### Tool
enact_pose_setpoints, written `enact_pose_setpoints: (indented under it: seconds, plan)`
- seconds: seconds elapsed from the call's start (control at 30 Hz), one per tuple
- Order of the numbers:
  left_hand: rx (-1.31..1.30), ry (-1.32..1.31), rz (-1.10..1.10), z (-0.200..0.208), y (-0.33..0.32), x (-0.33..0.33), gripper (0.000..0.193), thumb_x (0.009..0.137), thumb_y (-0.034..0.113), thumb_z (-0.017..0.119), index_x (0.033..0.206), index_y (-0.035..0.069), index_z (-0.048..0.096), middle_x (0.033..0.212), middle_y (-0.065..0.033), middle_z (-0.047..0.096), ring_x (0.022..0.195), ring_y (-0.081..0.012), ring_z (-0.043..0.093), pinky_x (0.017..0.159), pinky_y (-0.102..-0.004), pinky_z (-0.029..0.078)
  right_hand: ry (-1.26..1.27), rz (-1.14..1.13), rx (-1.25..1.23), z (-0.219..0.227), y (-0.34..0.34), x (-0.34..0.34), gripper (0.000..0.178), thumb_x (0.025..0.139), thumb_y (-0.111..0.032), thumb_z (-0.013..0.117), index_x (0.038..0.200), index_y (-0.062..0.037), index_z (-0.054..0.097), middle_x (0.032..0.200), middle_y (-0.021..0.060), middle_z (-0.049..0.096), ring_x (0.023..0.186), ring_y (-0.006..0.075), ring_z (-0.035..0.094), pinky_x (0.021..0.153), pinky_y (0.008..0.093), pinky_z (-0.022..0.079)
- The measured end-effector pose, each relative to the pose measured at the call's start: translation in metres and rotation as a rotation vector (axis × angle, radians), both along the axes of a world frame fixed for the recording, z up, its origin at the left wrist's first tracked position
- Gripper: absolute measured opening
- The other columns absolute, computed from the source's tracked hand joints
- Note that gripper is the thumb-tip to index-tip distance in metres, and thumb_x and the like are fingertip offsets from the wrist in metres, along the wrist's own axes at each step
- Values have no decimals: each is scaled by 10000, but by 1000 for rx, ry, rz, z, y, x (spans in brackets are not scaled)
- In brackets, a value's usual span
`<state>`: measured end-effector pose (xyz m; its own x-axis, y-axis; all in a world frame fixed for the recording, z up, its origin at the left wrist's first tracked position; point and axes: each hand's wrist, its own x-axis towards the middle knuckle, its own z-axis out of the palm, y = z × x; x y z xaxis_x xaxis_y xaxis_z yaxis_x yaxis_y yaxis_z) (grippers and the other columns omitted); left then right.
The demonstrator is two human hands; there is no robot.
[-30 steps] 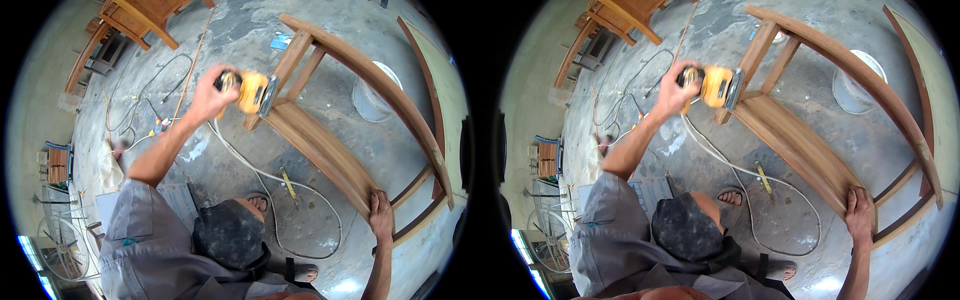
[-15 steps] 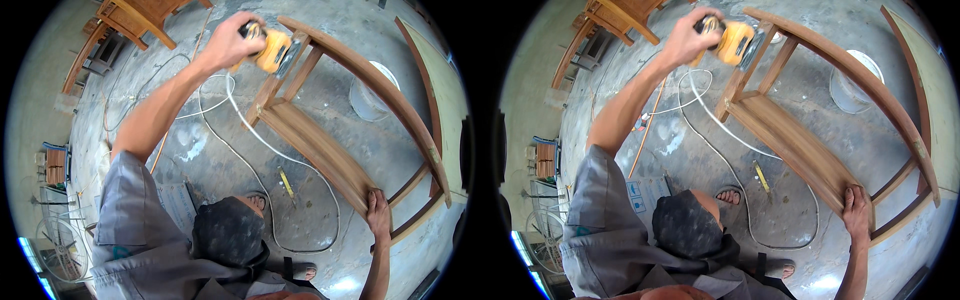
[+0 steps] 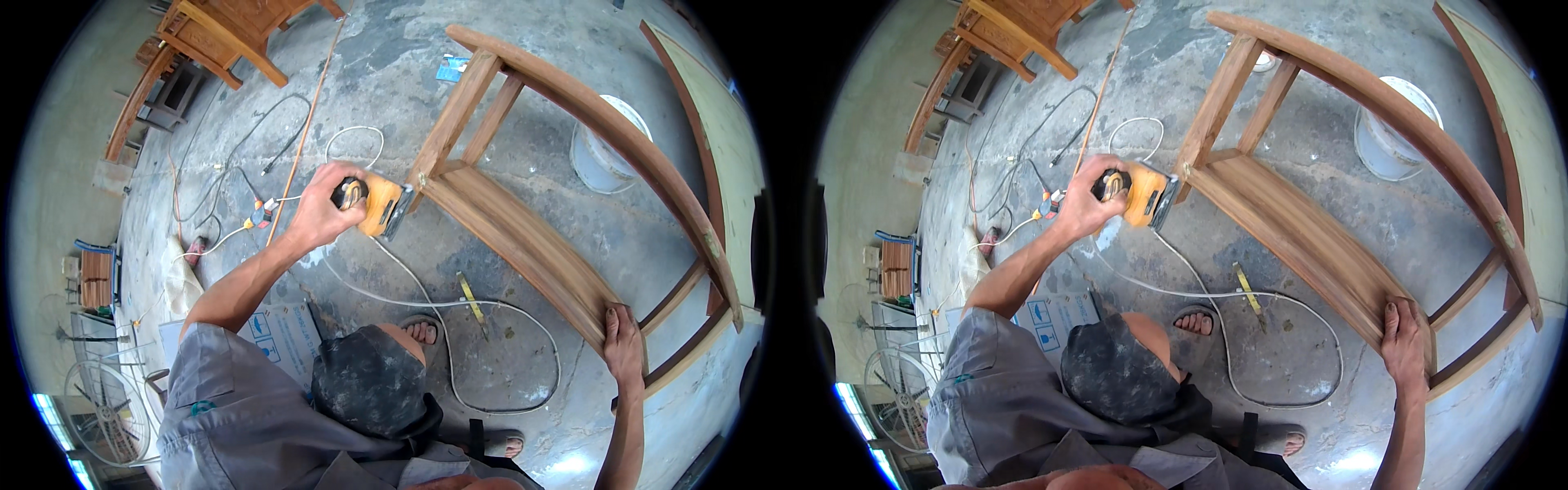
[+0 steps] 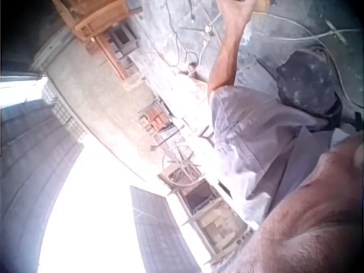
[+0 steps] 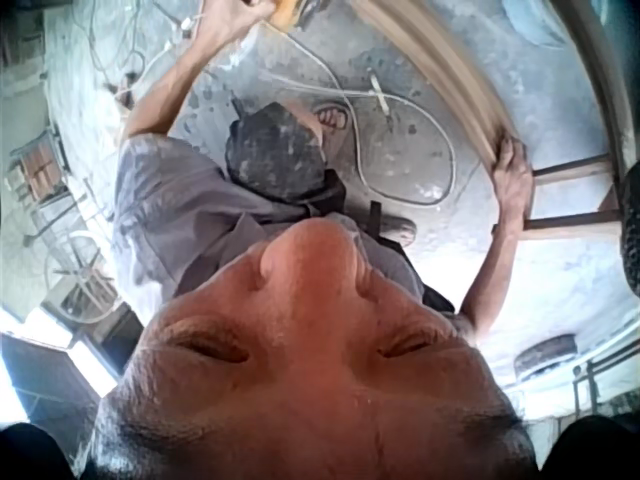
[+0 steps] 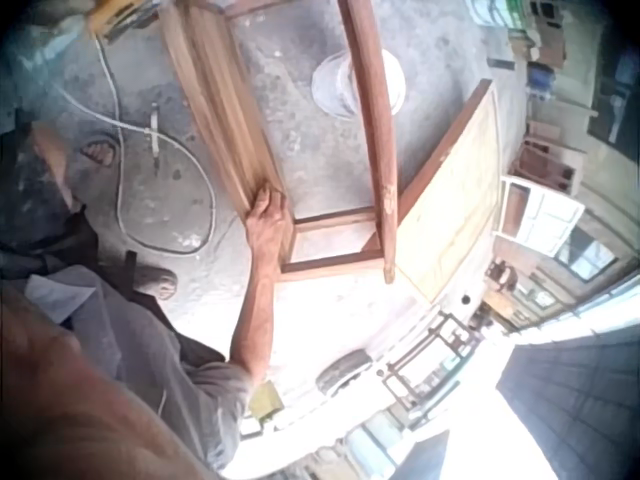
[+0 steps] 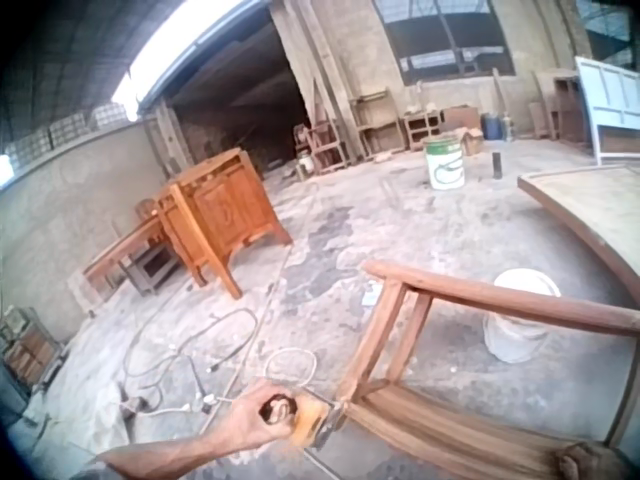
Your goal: The person uses an electric sander to smooth the surfaces of a wooden drawer and a small wooden stool. They work on the drawer front and sides, then move to the stool, sanding the legs, seat frame, and underside.
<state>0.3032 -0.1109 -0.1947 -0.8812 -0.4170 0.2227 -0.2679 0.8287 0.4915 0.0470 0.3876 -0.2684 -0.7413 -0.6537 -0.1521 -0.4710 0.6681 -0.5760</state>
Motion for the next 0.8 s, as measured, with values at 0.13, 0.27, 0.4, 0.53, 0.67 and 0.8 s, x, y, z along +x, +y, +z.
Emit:
enact_pose_setpoints:
  seconds: [0.13,0.27,0.4,0.53,0.67,0.8]
  plan:
    - [-232,44,-111,34,12,-55,396,731,101,729,1117,37,666,1145,-119,669,1115,-314,620,1002,-406,497,20,23,17,-6,2,-2,340,1112,-265,435,1201,0,628,1137,263,630,1060,477,609,926,495,483]
    - [-339,17,-170,67,17,-96,400,718,103,737,1110,50,675,1128,-110,683,1082,-315,620,936,-413,531,-8,9,-1,-6,4,-4,343,1112,-271,437,1197,3,627,1129,258,633,1069,468,607,934,497,477]
    - [-472,20,-263,64,19,-92,405,699,104,759,1096,70,685,1135,-78,691,1063,-289,622,857,-415,579,-11,2,-29,-7,4,-2,345,1113,-277,439,1191,3,625,1118,255,634,1063,471,605,927,502,476]
    - [-445,-41,-253,44,27,-64,423,672,98,791,1083,102,691,1149,-56,693,1068,-282,627,841,-399,587,-29,-17,14,-1,2,0,359,1112,-297,443,1204,-2,625,1123,257,633,1072,475,602,938,501,476]
    - [-424,-32,-204,46,38,-60,437,658,104,788,1082,102,682,1162,-45,684,1071,-290,621,836,-397,581,-21,-15,17,4,-1,2,352,1106,-296,447,1204,-10,628,1125,260,633,1081,480,599,948,505,472]
    - [-443,-22,-240,58,51,-87,419,671,124,769,1078,88,678,1160,-54,675,1082,-300,612,831,-413,578,-18,-10,-15,5,-2,2,325,1099,-272,451,1183,-14,630,1130,262,633,1078,484,596,940,517,468]
